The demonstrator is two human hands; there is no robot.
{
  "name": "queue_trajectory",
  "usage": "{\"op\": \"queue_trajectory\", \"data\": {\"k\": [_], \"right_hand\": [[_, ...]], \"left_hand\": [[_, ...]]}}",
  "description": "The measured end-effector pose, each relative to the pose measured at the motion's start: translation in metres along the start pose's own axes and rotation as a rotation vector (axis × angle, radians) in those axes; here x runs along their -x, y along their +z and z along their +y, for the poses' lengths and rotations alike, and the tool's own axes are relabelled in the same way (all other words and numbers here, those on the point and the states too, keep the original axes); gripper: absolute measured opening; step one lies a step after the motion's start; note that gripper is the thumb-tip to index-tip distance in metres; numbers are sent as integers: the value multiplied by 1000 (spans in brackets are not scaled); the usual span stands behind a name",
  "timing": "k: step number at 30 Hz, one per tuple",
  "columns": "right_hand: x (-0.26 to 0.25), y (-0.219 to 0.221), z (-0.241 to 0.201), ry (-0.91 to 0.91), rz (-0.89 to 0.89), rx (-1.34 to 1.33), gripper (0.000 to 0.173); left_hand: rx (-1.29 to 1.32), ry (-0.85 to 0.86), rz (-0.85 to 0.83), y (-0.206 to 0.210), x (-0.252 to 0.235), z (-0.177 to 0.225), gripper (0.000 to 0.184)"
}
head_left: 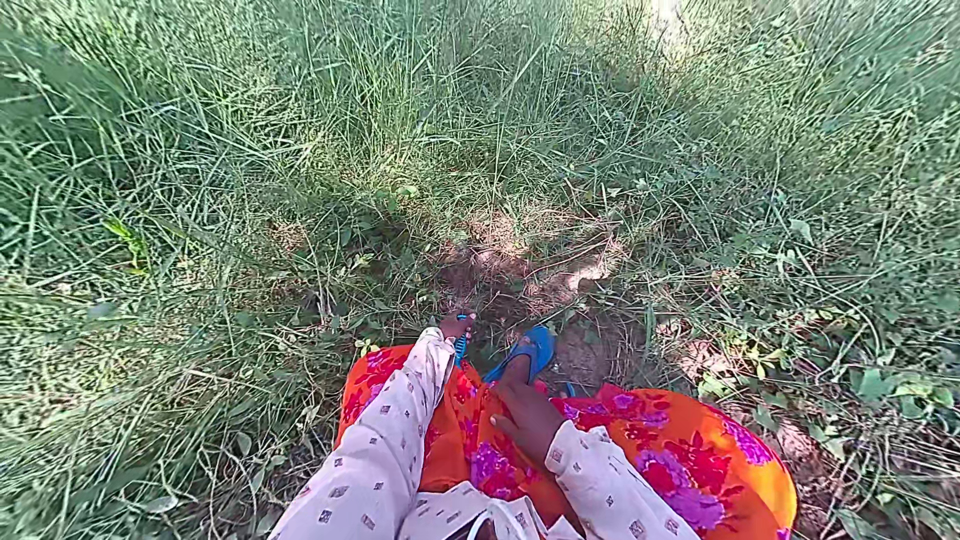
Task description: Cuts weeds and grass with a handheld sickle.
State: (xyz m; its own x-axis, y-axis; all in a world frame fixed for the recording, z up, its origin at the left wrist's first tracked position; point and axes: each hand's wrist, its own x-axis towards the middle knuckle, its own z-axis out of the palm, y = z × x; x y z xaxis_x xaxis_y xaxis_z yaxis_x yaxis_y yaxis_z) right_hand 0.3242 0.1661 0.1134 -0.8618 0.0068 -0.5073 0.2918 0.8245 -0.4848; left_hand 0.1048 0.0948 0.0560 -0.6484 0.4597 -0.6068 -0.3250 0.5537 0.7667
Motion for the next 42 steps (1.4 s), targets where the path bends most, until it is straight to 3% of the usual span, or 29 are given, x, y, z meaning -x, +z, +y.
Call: {"op": "queue_trajectory", "data": {"k": [3, 6, 8, 11, 13, 15, 18, 20, 21, 22, 27, 28, 30, 31, 33, 36, 38, 40, 42], "right_hand": [[1, 0, 2, 4, 2, -7, 53], [2, 1, 1, -4, -2, 2, 53], [1, 0, 1, -15, -3, 4, 53], [1, 0, 2, -17, 5, -5, 52], [2, 0, 2, -8, -4, -2, 52], [0, 1, 3, -4, -9, 5, 52], [-2, 1, 2, 4, -11, 7, 52], [-2, 1, 2, 5, -9, 5, 53], [-1, 0, 2, 2, -10, 5, 53], [-1, 0, 1, -3, -15, 6, 53], [-1, 2, 3, -6, -19, 13, 53], [-1, 2, 3, -7, -17, 9, 53], [-1, 1, 4, -8, -18, -3, 53], [-1, 1, 5, -7, -19, -7, 54], [-1, 0, 4, -8, -22, -8, 53], [-3, 2, 2, -2, -35, -6, 52], [-3, 2, 1, -1, -31, -5, 52], [-3, 1, 1, -5, -22, -2, 52], [-2, 1, 1, -8, -24, 2, 52]], "left_hand": [[149, 8, 18, -8, -14, -3, 39], [472, 106, -28, -21, -45, -25, 28], [621, 190, -68, -16, -32, -17, 23], [398, 136, 10, -6, 0, 4, 33], [229, 73, 32, 0, -8, -2, 42], [159, 318, -93, -9, -57, -49, 51], [136, 140, -78, -7, -56, -42, 48], [165, -4, 18, -3, -1, -4, 39], [257, -106, 62, -3, 24, 16, 36], [349, -13, 67, -7, 14, 8, 29], [896, 227, -291, -24, -55, -33, 22], [875, 262, -314, -24, -54, -31, 20], [700, 319, -142, -14, -48, -28, 15], [553, 337, -79, -12, -47, -31, 27], [236, 92, 27, -3, -28, -13, 42], [13, 62, -43, 0, -43, -27, 46], [58, 19, -44, 2, -26, -15, 43], [261, 48, -14, -5, -28, -15, 35], [559, 161, -159, -16, -39, -24, 21]]}}
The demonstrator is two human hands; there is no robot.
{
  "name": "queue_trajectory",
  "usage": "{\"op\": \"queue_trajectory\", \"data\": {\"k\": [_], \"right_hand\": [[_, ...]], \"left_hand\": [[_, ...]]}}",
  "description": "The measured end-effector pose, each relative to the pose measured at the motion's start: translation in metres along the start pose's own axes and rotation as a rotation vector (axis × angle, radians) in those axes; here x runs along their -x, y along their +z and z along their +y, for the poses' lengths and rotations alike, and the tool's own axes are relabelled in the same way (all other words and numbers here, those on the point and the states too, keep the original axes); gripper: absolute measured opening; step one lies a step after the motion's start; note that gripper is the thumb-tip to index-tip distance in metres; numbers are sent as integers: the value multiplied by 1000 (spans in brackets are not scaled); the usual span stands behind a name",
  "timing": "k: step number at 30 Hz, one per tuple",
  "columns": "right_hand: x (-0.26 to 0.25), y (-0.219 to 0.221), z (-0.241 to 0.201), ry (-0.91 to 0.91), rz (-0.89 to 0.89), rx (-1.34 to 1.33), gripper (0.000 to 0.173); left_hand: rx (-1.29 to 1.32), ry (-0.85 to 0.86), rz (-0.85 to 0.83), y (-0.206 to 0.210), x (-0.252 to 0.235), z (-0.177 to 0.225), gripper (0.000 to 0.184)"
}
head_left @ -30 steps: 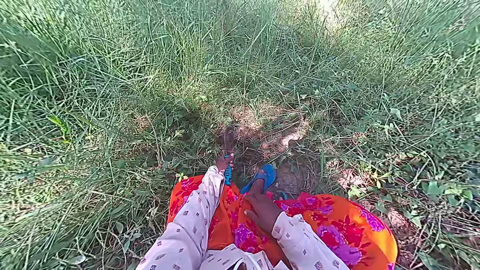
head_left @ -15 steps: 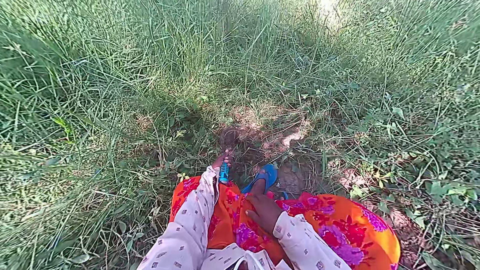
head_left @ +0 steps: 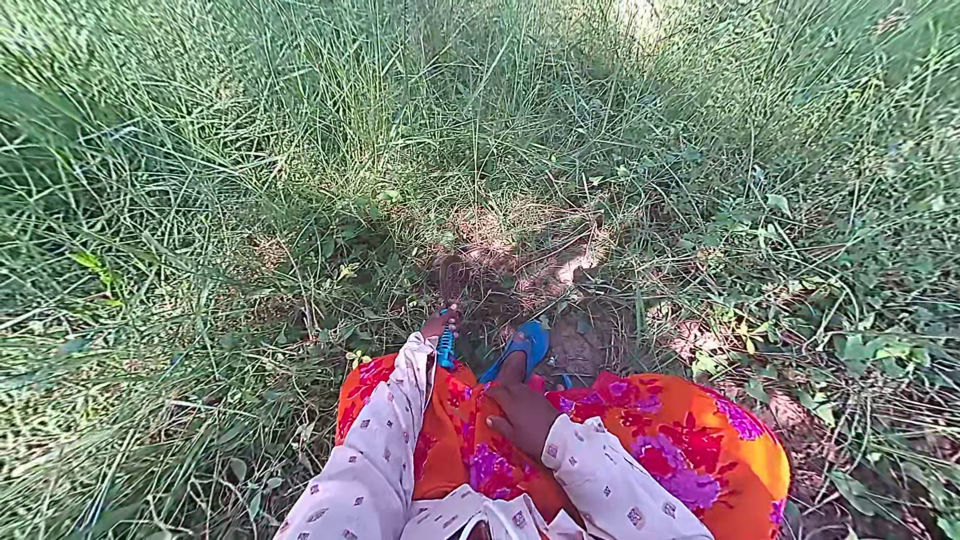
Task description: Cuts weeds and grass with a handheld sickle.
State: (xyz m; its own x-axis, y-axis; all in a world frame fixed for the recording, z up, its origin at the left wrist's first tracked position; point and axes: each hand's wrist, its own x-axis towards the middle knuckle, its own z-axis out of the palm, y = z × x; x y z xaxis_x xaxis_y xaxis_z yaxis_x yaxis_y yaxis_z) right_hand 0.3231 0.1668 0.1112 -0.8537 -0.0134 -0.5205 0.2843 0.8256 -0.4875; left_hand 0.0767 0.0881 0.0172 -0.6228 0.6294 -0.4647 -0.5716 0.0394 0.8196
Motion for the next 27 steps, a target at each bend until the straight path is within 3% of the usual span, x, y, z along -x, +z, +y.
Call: {"op": "queue_trajectory", "data": {"k": [3, 5, 8, 11, 15, 20, 23, 27], "right_hand": [[1, 0, 1, -9, 4, -8, 52], [0, 2, 2, -11, 6, -18, 52], [0, 2, 3, -8, 1, -29, 53], [0, 1, 2, -3, 19, -53, 53], [-10, 2, 11, 26, 181, -283, 53], [-50, 0, 26, 160, 399, -526, 57], [-82, -6, 32, 254, 370, -503, 68], [-110, -2, 34, 348, 330, -568, 73]], "left_hand": [[164, 93, -185, 7, 7, 5, 15], [-5, 130, -93, 17, 13, -1, 27], [-317, 29, 65, 29, 13, -4, 41], [-380, -7, 92, 30, 11, -4, 44], [-495, 45, -15, 31, 1, -15, 54], [-629, -56, -202, 43, 6, -32, 67], [-629, -13, -274, 42, 5, -35, 70], [-477, 191, -328, 36, 4, -41, 68]]}}
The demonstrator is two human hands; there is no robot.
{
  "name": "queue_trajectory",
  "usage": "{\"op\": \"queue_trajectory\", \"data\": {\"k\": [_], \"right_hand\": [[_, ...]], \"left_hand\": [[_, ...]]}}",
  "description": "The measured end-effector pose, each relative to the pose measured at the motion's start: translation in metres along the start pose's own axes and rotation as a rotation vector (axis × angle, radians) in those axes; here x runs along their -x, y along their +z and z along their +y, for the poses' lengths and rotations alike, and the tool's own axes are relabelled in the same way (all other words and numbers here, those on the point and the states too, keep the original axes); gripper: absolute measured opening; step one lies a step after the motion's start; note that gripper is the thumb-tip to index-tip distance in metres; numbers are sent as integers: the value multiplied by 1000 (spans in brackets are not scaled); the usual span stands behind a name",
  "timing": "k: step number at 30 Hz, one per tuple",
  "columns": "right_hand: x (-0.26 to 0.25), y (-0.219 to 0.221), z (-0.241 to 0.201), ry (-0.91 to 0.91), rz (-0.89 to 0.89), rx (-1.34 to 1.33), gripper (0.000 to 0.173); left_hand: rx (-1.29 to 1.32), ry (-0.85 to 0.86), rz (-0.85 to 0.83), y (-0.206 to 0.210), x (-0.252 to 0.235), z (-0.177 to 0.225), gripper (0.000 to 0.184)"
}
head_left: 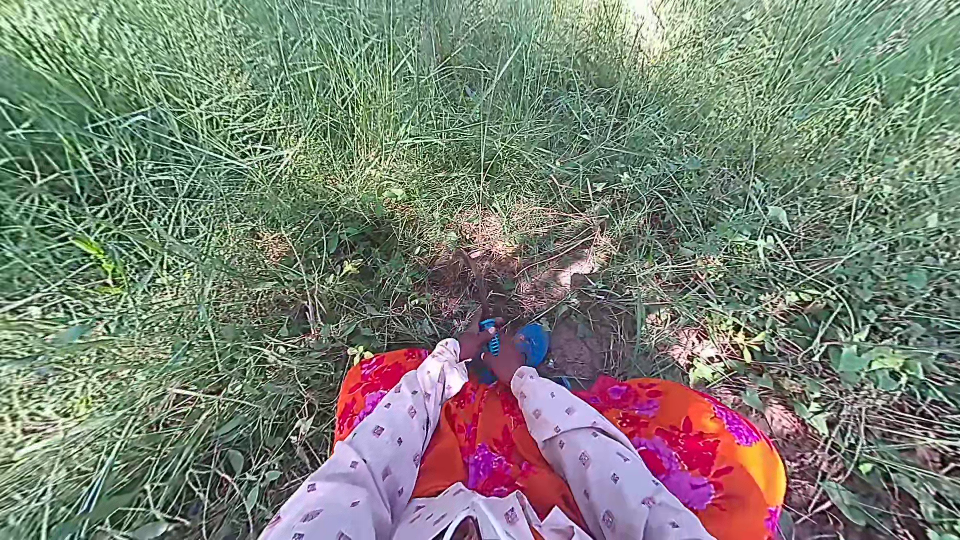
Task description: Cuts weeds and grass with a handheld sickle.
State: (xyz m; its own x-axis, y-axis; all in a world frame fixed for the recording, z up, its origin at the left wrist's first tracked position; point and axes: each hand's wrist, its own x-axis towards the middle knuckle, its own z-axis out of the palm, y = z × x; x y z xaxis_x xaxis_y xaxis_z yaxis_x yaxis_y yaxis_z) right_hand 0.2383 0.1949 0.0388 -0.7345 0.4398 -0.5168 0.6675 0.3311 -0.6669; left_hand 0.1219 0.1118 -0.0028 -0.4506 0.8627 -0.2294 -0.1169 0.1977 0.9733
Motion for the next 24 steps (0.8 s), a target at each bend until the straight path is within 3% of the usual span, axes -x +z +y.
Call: {"op": "queue_trajectory", "data": {"k": [2, 9, 13, 19, 22, 24], "right_hand": [[4, 0, -6, 20, 50, -25, 66], [-10, -18, 5, 37, 212, -123, 59], [-31, -20, 18, 149, 98, 40, 60], [-38, -19, 24, 170, 16, -187, 49], [-14, -26, -3, 28, 43, -433, 42], [-5, -38, -17, -117, 137, -231, 52]], "left_hand": [[-1, 26, 36, -3, 6, 6, 66], [-165, -138, 213, -17, 6, 18, 57], [-324, -206, 206, -23, 4, 15, 55], [-425, -235, 108, -17, 5, 11, 54], [-404, -221, 162, -18, 9, 19, 52], [-391, -235, 196, -20, 9, 19, 53]]}}
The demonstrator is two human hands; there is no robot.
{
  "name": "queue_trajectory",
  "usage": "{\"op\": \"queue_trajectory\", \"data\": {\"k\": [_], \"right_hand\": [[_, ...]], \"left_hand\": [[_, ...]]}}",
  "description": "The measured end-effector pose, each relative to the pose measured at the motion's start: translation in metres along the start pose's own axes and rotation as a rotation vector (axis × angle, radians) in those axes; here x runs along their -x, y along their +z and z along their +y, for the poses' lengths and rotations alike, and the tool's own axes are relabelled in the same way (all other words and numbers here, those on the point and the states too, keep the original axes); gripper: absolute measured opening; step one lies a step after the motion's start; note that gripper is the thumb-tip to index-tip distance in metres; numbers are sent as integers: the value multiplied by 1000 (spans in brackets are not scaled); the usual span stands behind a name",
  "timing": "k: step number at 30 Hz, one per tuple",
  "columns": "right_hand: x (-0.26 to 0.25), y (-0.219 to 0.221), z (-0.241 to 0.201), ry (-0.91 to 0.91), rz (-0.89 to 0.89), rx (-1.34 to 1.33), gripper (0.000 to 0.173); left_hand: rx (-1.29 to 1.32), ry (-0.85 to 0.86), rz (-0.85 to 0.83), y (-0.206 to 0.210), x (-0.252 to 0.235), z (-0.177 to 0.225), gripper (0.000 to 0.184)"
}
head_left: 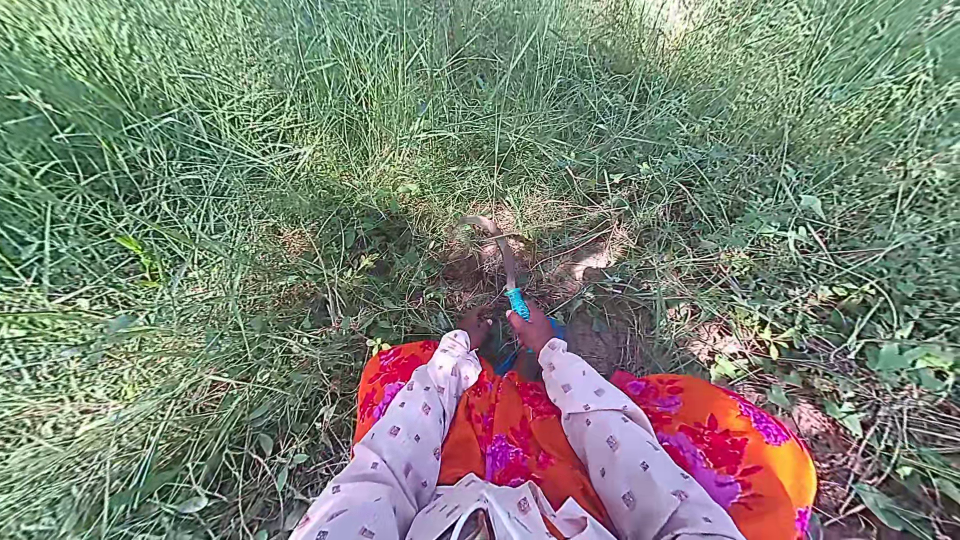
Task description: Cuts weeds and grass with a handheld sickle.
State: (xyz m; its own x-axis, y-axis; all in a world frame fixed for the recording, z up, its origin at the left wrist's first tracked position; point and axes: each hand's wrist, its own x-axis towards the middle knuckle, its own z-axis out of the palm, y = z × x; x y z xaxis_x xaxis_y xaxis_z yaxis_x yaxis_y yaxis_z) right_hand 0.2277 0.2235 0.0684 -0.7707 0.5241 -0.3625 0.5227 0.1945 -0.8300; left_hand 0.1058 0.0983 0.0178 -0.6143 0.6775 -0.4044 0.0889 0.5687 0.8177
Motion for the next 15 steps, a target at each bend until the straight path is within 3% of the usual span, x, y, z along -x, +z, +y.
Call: {"op": "queue_trajectory", "data": {"k": [4, 8, 10, 15], "right_hand": [[-2, 2, 1, -45, 161, 339, 58], [-31, 8, 46, 250, -35, 479, 65], [-39, 10, 55, 291, -98, 337, 62], [-22, -8, 22, 324, -105, -499, 27]], "left_hand": [[0, -17, 24, -4, -5, -5, 54], [-109, -45, -2, -1, 2, 6, 54], [-172, -59, -15, 0, 4, 10, 54], [-145, -31, -35, -1, 3, 7, 54]]}}
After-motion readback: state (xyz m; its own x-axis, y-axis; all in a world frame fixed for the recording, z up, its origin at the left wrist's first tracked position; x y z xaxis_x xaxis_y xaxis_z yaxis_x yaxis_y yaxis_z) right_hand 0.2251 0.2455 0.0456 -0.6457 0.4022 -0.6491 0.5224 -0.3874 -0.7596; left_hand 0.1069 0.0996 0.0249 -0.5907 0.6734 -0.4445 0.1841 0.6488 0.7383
